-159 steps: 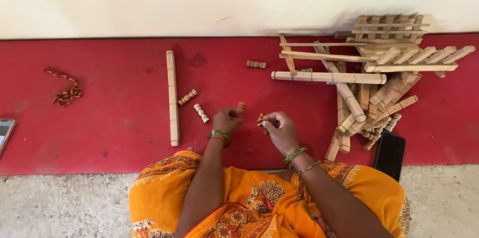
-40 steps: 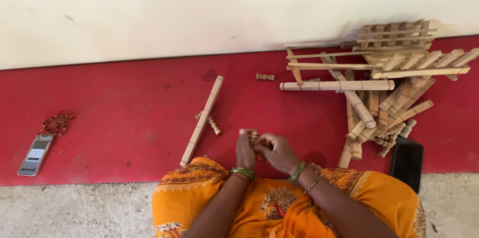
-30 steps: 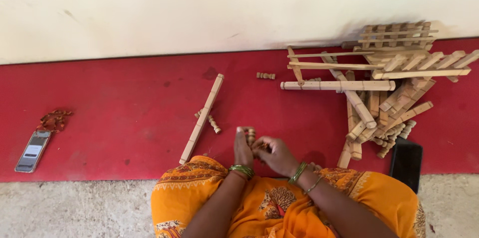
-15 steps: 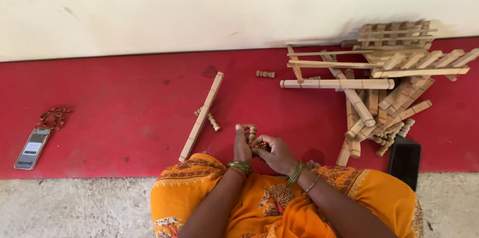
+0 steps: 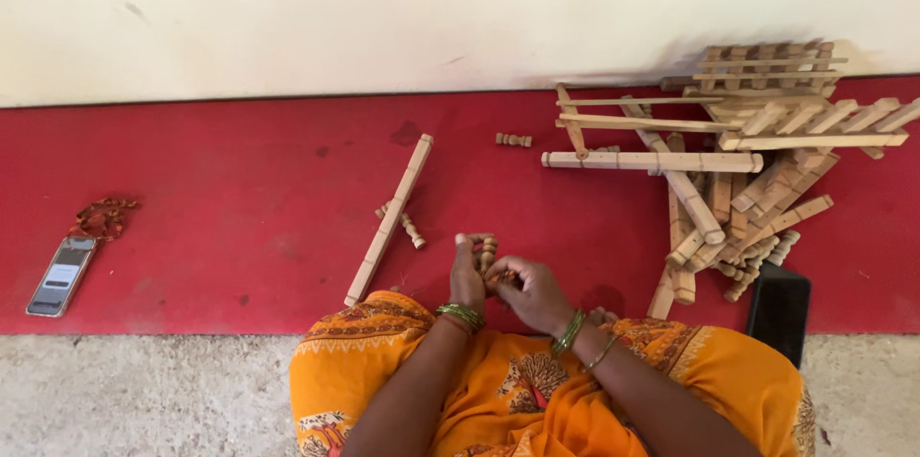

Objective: The person sits on a red floor mat holding wooden furniture parts, including long rails and turned spindle pieces. They rub each rail with an orange abrasive cloth by hand, working along its length, and set finished rails aside with other completed pieces.

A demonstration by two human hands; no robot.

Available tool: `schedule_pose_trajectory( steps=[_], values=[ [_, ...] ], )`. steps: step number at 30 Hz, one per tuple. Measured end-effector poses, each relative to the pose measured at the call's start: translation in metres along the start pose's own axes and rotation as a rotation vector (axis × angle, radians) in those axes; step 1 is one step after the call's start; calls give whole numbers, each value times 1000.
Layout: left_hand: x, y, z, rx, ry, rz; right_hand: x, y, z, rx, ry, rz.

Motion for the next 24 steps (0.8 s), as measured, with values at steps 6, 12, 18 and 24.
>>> schedule_pose_trajectory(
  steps=[6, 12, 18, 24],
  values=[
    [7, -4, 8, 257, 40, -11, -6, 12, -34, -227, 126, 107],
    [-3, -4, 4, 85, -89, -46, 1, 0, -9, 16, 146, 78],
    [4, 4, 9, 258, -53, -116, 2, 13, -31, -283, -77, 249],
    [2, -3, 12, 351, 28, -92, 1, 17, -52, -486, 382, 181]
  ],
)
Point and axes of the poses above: each hand's wrist, its own y-axis towards the middle knuckle, its own z-axis out of the palm, x = y × z, the point moved 1 cm from there along y, towards the middle knuckle
